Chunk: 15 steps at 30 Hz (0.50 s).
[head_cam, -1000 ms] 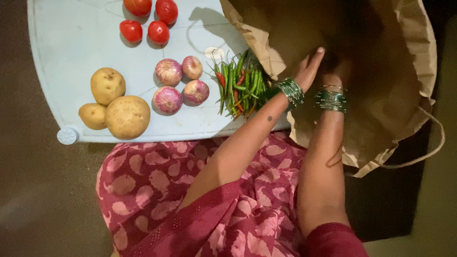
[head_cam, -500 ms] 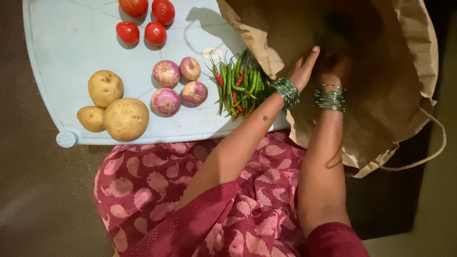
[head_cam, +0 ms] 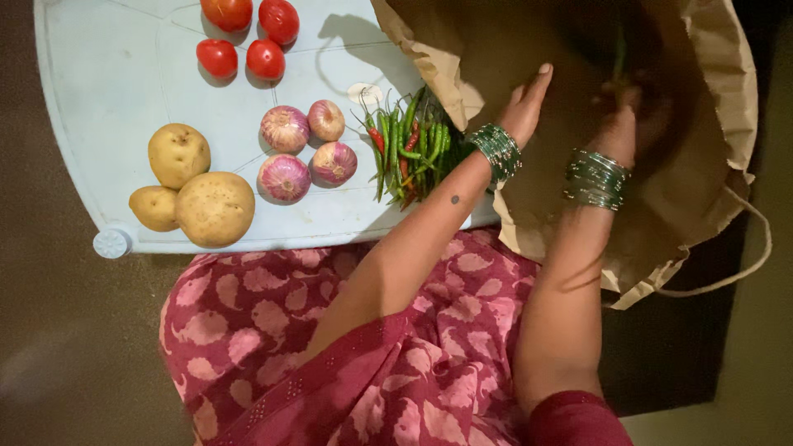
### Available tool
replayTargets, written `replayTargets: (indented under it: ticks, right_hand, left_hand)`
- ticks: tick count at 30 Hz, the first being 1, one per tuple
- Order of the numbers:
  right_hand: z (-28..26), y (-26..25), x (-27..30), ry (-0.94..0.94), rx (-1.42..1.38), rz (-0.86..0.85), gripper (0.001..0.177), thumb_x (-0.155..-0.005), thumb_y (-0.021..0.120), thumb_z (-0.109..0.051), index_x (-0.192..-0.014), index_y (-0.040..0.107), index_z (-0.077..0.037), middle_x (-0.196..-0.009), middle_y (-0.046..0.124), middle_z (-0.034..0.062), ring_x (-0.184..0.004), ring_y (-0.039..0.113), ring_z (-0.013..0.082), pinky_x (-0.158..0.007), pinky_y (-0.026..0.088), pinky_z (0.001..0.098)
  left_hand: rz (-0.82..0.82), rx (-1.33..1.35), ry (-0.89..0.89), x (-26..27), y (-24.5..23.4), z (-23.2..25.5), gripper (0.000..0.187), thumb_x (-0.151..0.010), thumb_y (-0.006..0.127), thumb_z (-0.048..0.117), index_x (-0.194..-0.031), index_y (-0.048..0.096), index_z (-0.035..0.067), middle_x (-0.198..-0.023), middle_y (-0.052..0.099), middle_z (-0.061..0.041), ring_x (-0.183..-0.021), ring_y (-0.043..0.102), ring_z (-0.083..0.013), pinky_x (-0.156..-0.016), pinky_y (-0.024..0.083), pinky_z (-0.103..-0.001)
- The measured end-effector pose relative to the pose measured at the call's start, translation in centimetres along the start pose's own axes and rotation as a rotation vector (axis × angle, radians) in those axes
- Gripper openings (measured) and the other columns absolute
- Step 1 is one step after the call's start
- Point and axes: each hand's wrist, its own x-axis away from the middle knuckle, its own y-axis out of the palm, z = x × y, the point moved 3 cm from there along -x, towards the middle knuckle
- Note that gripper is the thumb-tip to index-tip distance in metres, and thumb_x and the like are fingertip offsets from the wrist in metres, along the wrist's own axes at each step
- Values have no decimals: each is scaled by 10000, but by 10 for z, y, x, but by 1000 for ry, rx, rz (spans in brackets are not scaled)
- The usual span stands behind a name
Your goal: The person sorts vegetables by picking green chilies and tomatoes from a paper bag and placing them onto a small table.
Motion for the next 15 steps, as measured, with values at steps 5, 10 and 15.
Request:
replayTargets:
  ticks: [5,10,15]
  right_hand:
    - [-29,48,55,-314,250,-262,164,-1018,662,-45,-1174,631,-7,-1061,678,114,-855,685,194,-748,592,323]
    - [-40,88,90,-336,521,-382,150,-983,699,80,-1110,647,20,-1039,705,106,-856,689,170,-773,594,300]
    - [-45,122,126,-268,542,-630,153,-967,651,124,-1080,636,23,-1070,700,80,-921,697,144,-861,627,315]
  left_hand:
    - [10,-17,-69,-14,-3,-7,955,-946,484,682,-1542,334,-50,-1501,503,-274,-1275,589,-386,-1008,495,-418]
    - [-44,90,109,-21,-19,17,524,-1196,508,394,-1295,552,-119,-1214,565,-393,-977,593,-405,-773,489,-378]
    - [-280,638,300,14,-49,90,427,-1128,470,279,-1466,470,19,-1383,641,-197,-1213,693,-256,-894,573,-347]
